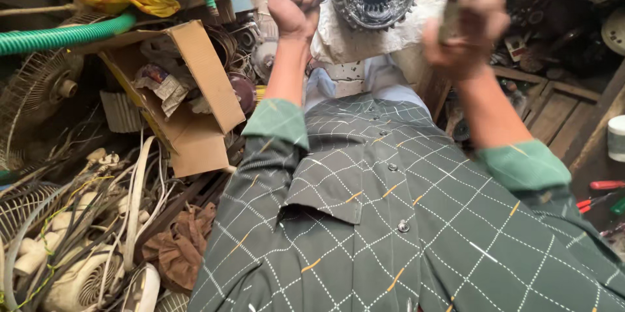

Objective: The person sits on the workshop floor with an electric motor stator on their lap and uses pliers to grip and pull the old copper windings out of the stator slots. They work the wires loose one at a time, set extracted wire aside, and finally lift and reposition the motor housing.

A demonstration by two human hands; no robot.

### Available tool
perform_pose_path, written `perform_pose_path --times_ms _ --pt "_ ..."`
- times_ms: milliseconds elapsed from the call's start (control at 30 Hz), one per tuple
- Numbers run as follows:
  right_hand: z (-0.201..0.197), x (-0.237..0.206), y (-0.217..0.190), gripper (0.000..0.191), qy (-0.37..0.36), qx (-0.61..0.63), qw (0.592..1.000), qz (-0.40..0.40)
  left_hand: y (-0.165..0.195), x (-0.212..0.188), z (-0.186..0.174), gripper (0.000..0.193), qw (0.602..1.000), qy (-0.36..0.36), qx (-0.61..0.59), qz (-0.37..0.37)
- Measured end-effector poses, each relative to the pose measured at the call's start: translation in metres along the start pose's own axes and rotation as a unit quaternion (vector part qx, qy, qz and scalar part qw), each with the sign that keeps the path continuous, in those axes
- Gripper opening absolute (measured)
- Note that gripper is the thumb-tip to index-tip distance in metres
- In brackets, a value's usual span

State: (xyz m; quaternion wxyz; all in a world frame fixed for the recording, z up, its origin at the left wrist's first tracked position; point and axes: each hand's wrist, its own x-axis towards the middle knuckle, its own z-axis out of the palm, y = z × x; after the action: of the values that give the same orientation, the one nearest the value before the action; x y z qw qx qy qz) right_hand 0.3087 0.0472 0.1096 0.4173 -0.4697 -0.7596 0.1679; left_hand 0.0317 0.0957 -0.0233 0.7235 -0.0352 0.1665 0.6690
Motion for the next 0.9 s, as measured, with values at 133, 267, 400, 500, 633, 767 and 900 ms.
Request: perform_pose_path --times_ms 133,267,400,500,633,767,900 --pt "0.046 -0.004 0.011 0.046 -0.209 -0.191 0.957 0.056 0.003 -0.003 -0.03 0.056 0.996 0.055 0.063 0.006" --pt "0.058 -0.028 0.018 0.04 -0.216 -0.173 0.951 0.137 0.024 -0.012 -0.025 0.057 0.997 0.042 0.059 0.04" --pt "0.057 -0.036 0.006 0.046 -0.175 -0.188 0.942 0.217 0.056 -0.03 0.026 0.054 0.99 -0.068 0.085 0.087" --pt "0.05 -0.016 -0.004 0.067 -0.175 -0.251 0.933 0.19 0.077 -0.048 0.084 0.054 0.986 -0.122 0.107 0.048" --pt "0.025 0.034 -0.015 0.077 -0.138 -0.008 0.973 0.187 0.075 -0.066 0.156 0.056 0.958 -0.275 0.071 -0.025" --pt "0.023 0.078 -0.047 0.077 -0.192 0.611 0.725 0.254 0.043 -0.096 0.199 0.051 0.947 -0.255 -0.128 -0.144" --pt "0.038 0.105 -0.078 0.032 -0.042 0.885 0.445 0.129 0.032 -0.112 0.22 0.048 0.95 -0.208 -0.176 -0.151"
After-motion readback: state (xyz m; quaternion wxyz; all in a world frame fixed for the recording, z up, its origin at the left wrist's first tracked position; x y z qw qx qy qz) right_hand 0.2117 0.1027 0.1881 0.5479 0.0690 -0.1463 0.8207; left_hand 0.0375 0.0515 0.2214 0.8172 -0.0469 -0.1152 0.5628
